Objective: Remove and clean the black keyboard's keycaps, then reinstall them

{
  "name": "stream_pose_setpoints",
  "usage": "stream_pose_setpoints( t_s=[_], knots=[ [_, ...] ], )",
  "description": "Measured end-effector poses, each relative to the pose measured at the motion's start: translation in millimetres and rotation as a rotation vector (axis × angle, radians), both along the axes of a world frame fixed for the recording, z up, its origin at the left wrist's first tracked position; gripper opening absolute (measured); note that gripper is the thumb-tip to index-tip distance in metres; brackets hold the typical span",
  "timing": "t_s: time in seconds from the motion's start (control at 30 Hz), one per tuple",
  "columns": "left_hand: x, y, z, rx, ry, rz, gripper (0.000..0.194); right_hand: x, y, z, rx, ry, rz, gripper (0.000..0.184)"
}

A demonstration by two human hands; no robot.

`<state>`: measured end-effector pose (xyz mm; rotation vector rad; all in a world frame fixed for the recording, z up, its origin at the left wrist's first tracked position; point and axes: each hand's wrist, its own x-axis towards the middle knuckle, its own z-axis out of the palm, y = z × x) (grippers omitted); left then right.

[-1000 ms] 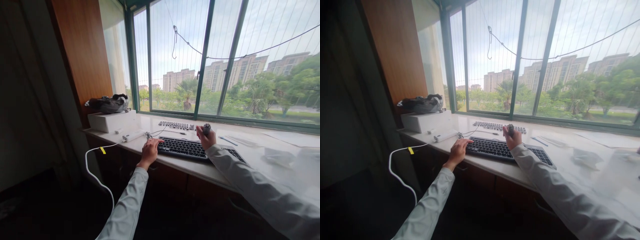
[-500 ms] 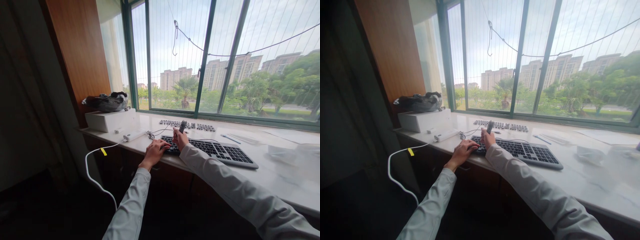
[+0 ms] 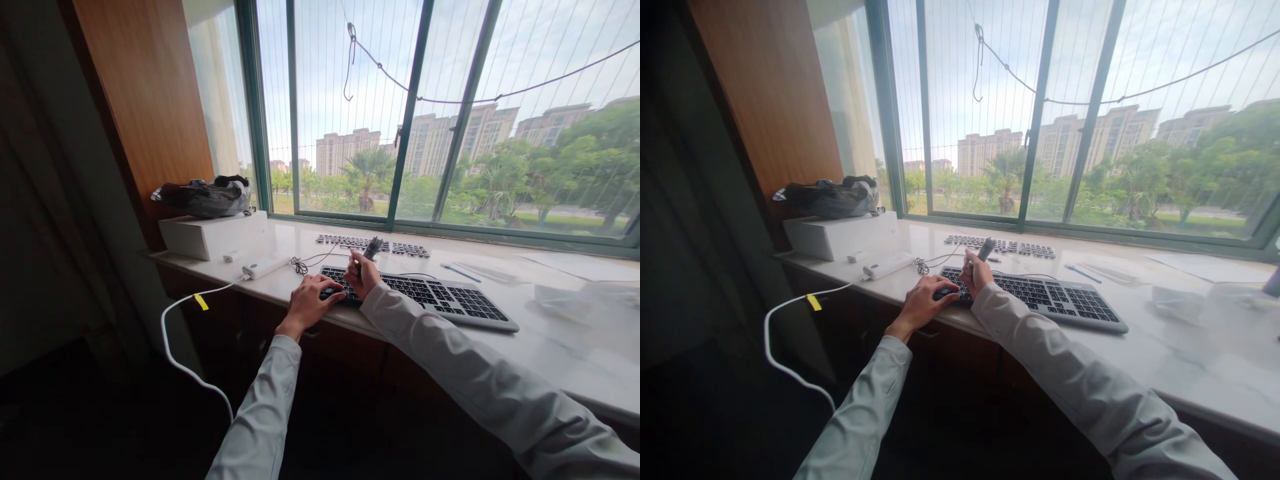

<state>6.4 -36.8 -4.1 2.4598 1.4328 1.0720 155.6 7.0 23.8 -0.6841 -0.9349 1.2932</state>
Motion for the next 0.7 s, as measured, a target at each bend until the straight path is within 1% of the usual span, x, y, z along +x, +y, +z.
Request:
stream_pose_setpoints(
  t_s=[0.13, 0.3, 0.4, 0.53, 0.6, 0.7],
  knots=[
    [0, 2, -1.2, -0.002, 0.002, -0.008, 0.033, -5, -4, -0.2, 0.016, -0.013, 0.02, 0.04],
    [0, 4, -2.2, 0.001, -0.001, -0.05, 0.031, -6, -9, 0.3, 0.014, -0.069, 0.042, 0.044],
    [0, 4, -1.5, -0.012, -0.011, -0.056, 0.03, -6, -12, 1.2, 0.06, -0.106, 0.052, 0.043],
    [1, 3, -0.9, -0.015, -0.016, -0.028, 0.028, -7, -12, 0.9, 0.144, -0.196, 0.049, 0.045],
    [1, 2, -1.1, -0.007, -0.016, -0.016, 0.026, -7, -10, 0.2, 0.142, -0.218, 0.026, 0.046],
    [1, 3, -1.7, 0.002, -0.026, -0.012, 0.025, -6, -7, -0.6, 0.106, -0.188, 0.022, 0.046]
  ],
)
